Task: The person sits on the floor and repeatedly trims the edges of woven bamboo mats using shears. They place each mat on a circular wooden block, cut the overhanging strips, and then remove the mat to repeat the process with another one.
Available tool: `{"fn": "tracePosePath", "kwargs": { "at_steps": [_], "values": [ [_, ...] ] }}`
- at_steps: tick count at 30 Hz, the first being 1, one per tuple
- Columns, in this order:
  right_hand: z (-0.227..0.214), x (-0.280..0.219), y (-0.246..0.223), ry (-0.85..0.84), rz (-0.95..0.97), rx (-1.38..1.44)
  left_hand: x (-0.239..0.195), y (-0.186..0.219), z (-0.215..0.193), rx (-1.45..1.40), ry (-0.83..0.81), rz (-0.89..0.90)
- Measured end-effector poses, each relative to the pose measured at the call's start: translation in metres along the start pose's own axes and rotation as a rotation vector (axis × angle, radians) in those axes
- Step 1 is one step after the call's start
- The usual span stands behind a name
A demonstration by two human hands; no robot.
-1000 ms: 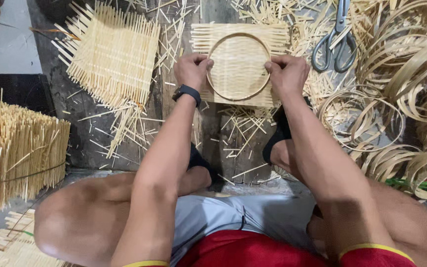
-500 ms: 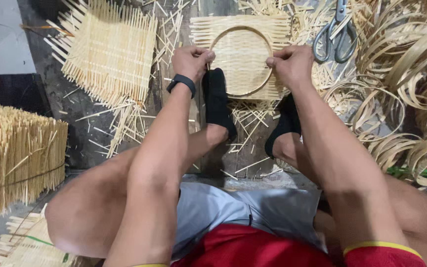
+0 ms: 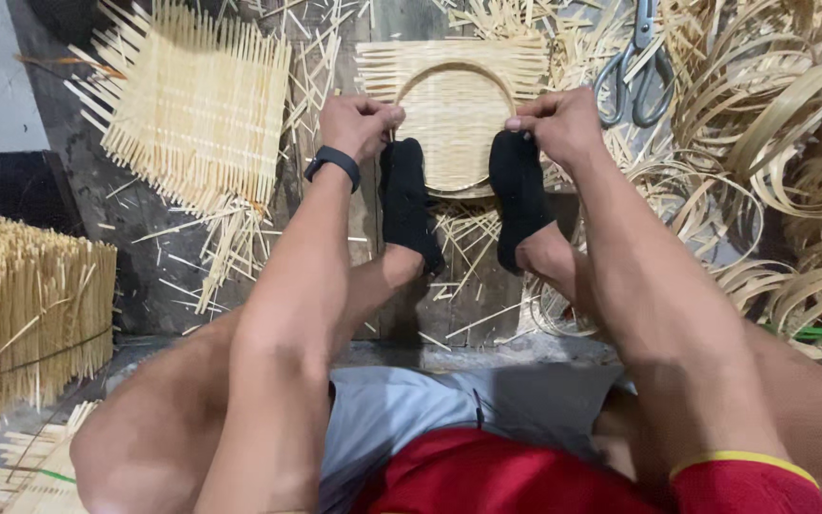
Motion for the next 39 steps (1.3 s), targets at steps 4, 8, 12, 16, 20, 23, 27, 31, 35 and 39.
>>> {"fn": "tracePosePath", "kwargs": {
  "at_steps": [4,8,12,16,20,23,27,31,35,39],
  "values": [
    [-0.008,-0.026,-0.056,0.113,-0.275,-0.341,0.013,0.041,0.000,0.562,0.036,0.253],
    [0.083,-0.085,-0.091,-0.237,-0.818,-0.767,0.005,0.101,0.032,0.139,0.116,0.856],
    [0.121,-0.095,-0.077,-0.230,-1.065,-1.022,0.020,0.079,0.066,-0.060,-0.040,0.632],
    [0.123,-0.097,-0.054,-0.261,-1.021,-0.945,0.016,0.055,0.075,-0.081,-0.016,0.551],
    [0.121,-0.108,-0.076,-0.106,-1.064,-0.997,0.017,0.064,0.071,-0.191,-0.015,0.520],
    [0.119,-0.094,-0.084,-0.248,-0.979,-0.990,0.022,0.067,0.072,-0.254,-0.072,0.503],
    [0.072,-0.032,-0.094,-0.189,-0.666,-0.620,0.015,0.076,0.067,0.002,0.028,0.723],
    [0.073,0.031,-0.079,-0.140,-0.364,-0.236,0.032,0.053,0.089,-0.048,-0.201,0.403],
    [0.087,0.053,-0.022,-0.191,-0.191,-0.140,0.044,0.029,0.102,-0.068,-0.204,0.263],
    [0.080,0.059,-0.013,-0.141,-0.303,-0.134,0.038,0.039,0.096,0.011,-0.228,0.269]
  ]
}}
Point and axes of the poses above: each hand's wrist, its own x-axis towards the middle knuckle, its own z-axis out of the palm, y = z × x, the point moved 8 cm from there along x, towards the middle knuckle, and after that the axes turned 14 degrees about y, right-handed, at the moved point
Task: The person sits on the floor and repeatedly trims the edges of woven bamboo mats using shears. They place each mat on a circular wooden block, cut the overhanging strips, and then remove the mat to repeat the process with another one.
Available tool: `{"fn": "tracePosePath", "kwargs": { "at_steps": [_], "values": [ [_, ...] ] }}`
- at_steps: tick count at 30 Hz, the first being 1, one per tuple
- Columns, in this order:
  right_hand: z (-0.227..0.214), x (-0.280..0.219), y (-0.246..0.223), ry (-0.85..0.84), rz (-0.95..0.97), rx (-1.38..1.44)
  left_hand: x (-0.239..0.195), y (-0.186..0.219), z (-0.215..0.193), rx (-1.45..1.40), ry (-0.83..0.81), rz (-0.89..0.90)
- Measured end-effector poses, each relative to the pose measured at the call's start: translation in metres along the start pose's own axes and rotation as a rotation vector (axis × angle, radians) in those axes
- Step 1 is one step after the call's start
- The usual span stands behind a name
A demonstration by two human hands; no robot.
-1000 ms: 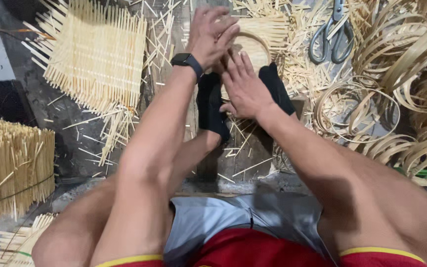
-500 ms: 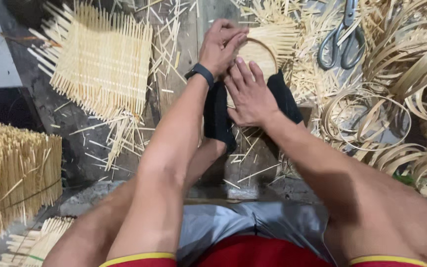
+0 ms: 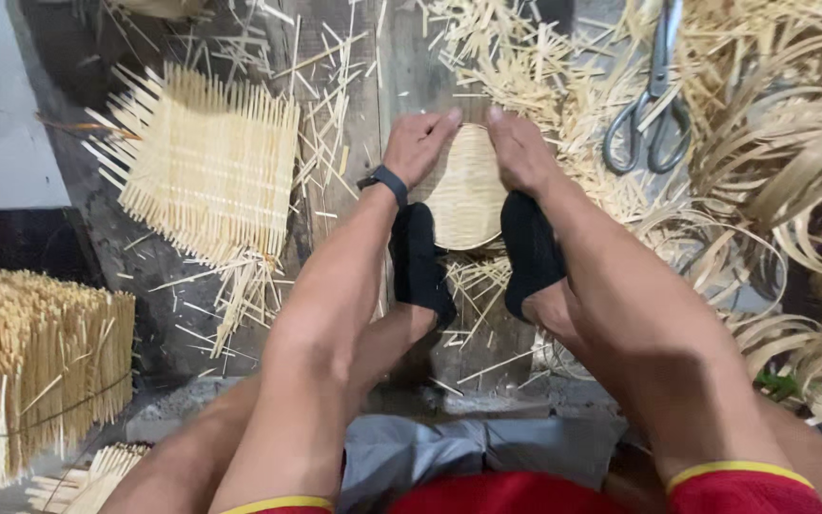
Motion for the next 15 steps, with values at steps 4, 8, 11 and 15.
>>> {"fn": "tracePosePath", "kwargs": {
  "at_steps": [4,8,11,15],
  "values": [
    [-0.119,-0.003,-0.038,0.091,-0.463,-0.435,-0.018,0.060,-0.025,-0.192,-0.033,0.220],
    [-0.262,-0.047,-0.001,-0.184,0.039,-0.959,-0.066,0.109,-0.039,0.082,0.133,0.554],
    [-0.279,-0.094,0.018,-0.343,0.104,-0.946,-0.118,0.102,-0.012,0.561,-0.042,0.647],
    [-0.212,-0.115,0.100,-0.281,0.409,-0.513,-0.167,0.105,-0.026,0.571,0.066,0.913]
  ]
}}
Point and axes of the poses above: each hand's wrist, its own x-axis towards the middle knuckle, its own z-axis out of the palm, y = z × x, the point moved 8 cm from there along x, towards the middle knuckle, and after that the axes turned 14 degrees about y, right-handed, at the moved point
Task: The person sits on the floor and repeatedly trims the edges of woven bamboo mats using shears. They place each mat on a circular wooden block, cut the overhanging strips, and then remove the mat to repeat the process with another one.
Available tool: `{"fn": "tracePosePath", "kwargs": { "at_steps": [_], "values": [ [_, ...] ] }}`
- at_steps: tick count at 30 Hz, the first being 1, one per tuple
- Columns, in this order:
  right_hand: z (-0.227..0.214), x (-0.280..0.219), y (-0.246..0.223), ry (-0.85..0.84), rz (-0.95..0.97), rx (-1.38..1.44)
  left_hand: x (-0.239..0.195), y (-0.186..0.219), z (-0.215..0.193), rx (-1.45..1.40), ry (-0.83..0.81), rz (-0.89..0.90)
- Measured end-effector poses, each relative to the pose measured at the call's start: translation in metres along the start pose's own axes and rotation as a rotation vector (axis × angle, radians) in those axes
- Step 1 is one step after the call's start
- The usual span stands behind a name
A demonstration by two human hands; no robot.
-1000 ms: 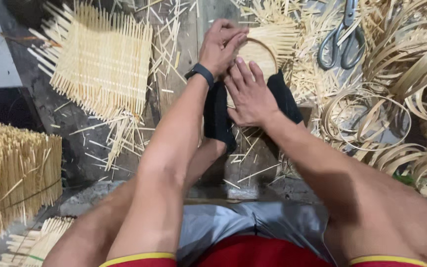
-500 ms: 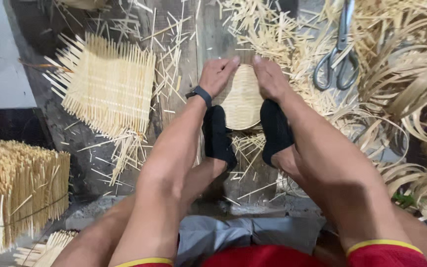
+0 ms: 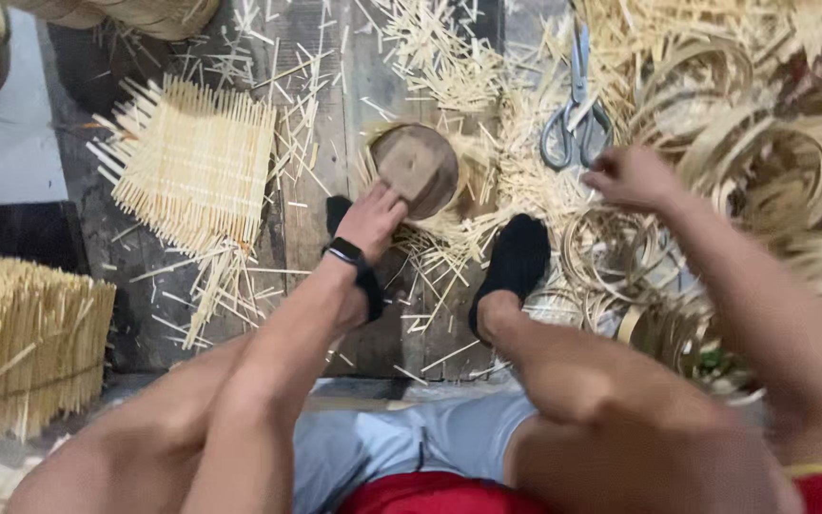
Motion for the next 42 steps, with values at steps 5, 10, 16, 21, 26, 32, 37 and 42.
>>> {"fn": "tracePosePath", "kwargs": {
  "at_steps": [5,10,16,21,26,32,37,42],
  "values": [
    [0.053,0.051,0.016,0.767,-0.205,-0.015,-0.012,-0.033,0.011,-0.082,-0.126,-0.751],
    [0.067,0.096,0.040,0.673,0.112,0.186,0.026,-0.031,0.025,0.239,0.197,-0.681],
    [0.066,0.069,0.008,-0.057,0.325,0.797,0.017,-0.051,0.053,0.015,0.068,-0.625],
    [0.052,0.007,-0.019,0.091,0.206,0.271,0.034,-0.053,0.065,-0.093,0.034,-0.521],
    [0.033,-0.006,-0.083,0.468,-0.459,-0.121,0.043,-0.033,0.030,0.181,0.087,-0.553],
    [0.066,0.031,-0.102,0.479,-0.350,-0.413,0.022,-0.019,0.052,0.017,0.387,-1.263],
    [0.058,0.044,-0.068,0.387,-0.351,-0.452,0.021,-0.025,0.067,-0.079,0.258,-1.085],
    [0.071,0.059,-0.056,0.387,-0.358,-0.625,0.036,-0.029,0.069,-0.155,0.134,-0.913]
  ]
}}
Point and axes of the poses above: each hand's wrist, its own x-axis towards the middle knuckle, its own z-axis out of the palm, y = z × x, the point moved 8 cm from there along x, towards the middle knuckle, and after that the axes turned 14 degrees about y, right-handed, at the moved point
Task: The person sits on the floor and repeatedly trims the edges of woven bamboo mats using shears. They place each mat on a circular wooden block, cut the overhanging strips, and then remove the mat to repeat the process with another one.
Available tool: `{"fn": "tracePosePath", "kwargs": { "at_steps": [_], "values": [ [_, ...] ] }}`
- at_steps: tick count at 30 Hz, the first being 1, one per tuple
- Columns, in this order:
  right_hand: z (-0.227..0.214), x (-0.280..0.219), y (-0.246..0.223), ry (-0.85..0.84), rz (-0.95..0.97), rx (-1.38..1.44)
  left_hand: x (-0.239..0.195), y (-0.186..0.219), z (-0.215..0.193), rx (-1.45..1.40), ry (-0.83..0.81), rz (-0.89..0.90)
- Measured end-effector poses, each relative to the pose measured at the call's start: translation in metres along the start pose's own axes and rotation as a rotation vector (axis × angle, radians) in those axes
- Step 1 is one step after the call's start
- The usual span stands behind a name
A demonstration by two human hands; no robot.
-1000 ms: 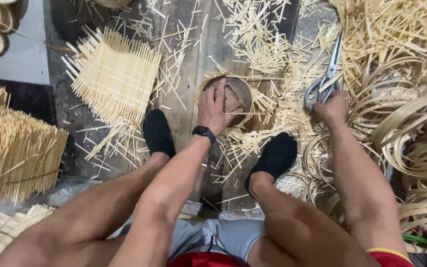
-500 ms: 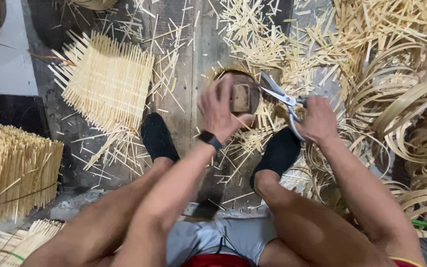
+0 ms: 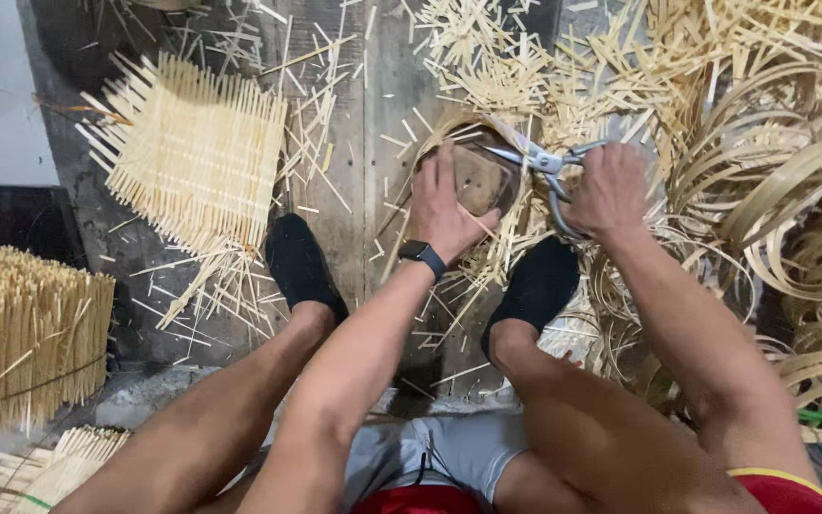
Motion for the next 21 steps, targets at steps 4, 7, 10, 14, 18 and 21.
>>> {"fn": "tracePosePath", "kwargs": {
  "at_steps": [4,7,10,14,18,21],
  "values": [
    [-0.009,0.001,0.009,0.032,0.011,0.063,0.003,-0.001,0.004,0.002,-0.126,0.096],
    [-0.010,0.001,0.015,-0.143,0.024,0.030,0.007,-0.005,0.005,-0.027,-0.164,0.088],
    [-0.012,0.013,0.000,-0.129,-0.005,-0.003,0.014,0.000,0.005,-0.066,-0.245,0.168],
    [-0.013,0.011,-0.007,0.059,-0.116,-0.026,0.012,0.010,-0.002,-0.079,-0.211,0.213],
    [-0.007,0.006,0.007,-0.007,-0.072,0.033,-0.007,0.005,-0.010,-0.115,0.084,-0.149],
    [-0.006,0.007,0.003,-0.046,-0.039,0.010,-0.022,0.011,0.003,-0.071,0.134,-0.170]
  ]
}}
Point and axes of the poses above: each hand's wrist, its own x-axis towards the middle knuckle, its own z-axis out of the palm, y = z × x, the point moved 8 cm from there along x, towards the middle knuckle, and after that the axes turned 14 degrees about y, right-handed, at the moved point
